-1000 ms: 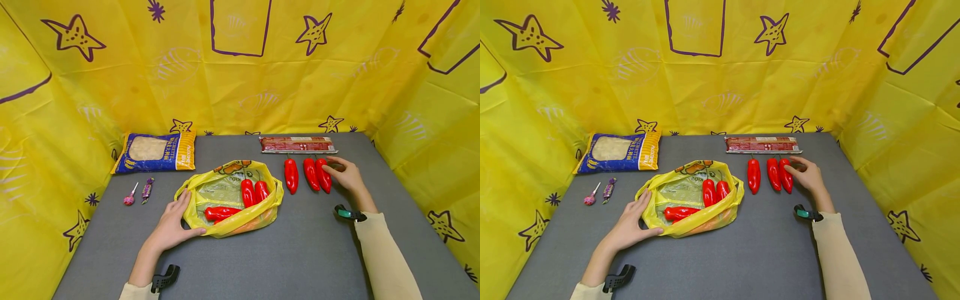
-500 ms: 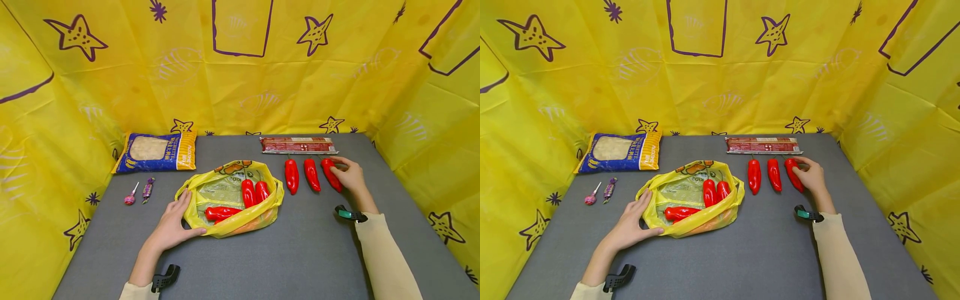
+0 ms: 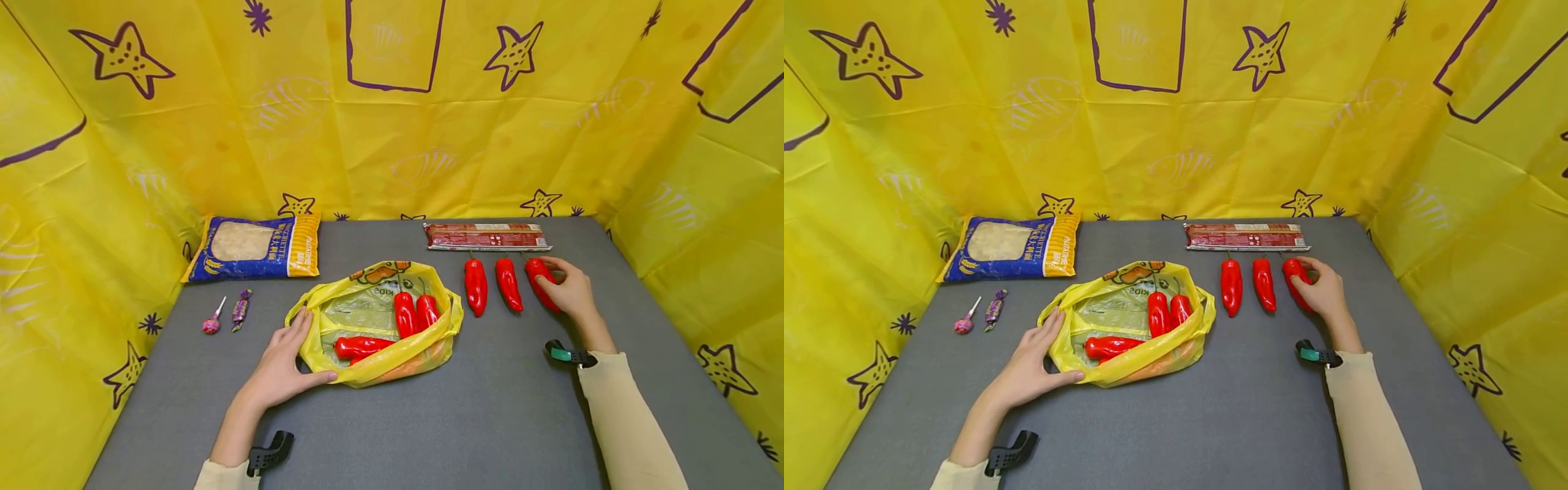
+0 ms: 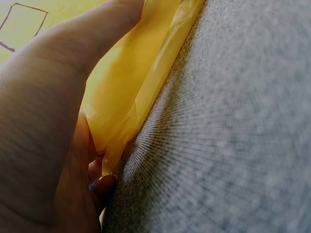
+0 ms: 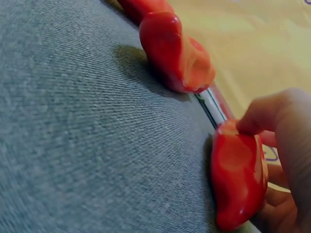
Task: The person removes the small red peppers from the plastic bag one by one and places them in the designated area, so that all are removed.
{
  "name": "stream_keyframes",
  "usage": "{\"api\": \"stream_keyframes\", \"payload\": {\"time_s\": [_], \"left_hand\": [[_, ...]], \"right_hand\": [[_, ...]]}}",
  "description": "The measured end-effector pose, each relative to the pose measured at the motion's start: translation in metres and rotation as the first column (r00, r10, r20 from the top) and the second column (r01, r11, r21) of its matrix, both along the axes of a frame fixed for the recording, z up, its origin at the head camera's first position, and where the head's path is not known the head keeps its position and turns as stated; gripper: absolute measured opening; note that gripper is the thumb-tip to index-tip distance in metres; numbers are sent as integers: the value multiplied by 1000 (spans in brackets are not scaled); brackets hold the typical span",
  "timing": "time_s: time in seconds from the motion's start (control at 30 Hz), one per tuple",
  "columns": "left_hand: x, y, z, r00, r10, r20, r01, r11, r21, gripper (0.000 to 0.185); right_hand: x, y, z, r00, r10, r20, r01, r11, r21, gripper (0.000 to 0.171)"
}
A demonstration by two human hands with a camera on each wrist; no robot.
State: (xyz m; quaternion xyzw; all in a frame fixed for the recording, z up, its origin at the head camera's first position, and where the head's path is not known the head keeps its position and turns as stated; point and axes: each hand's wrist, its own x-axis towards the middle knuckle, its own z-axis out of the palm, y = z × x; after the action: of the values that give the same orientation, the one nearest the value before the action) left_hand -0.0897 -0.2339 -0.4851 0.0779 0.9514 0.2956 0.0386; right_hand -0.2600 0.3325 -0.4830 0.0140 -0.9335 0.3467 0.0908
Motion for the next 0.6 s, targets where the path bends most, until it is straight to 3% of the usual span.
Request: {"api": "stream_keyframes", "payload": {"time_s": [0.3,0.6], "left_hand": [[0,0,-1,1000,-3,-6,3,1000,2,127],[0,-1,-2,1000,-1,-4,1,1000,8,127]], "right_hand": [[1,-4,-4,998,-36,-46,37,999,2,52],[4,-14,24,987,-46,-156,51,998,27,53]]}}
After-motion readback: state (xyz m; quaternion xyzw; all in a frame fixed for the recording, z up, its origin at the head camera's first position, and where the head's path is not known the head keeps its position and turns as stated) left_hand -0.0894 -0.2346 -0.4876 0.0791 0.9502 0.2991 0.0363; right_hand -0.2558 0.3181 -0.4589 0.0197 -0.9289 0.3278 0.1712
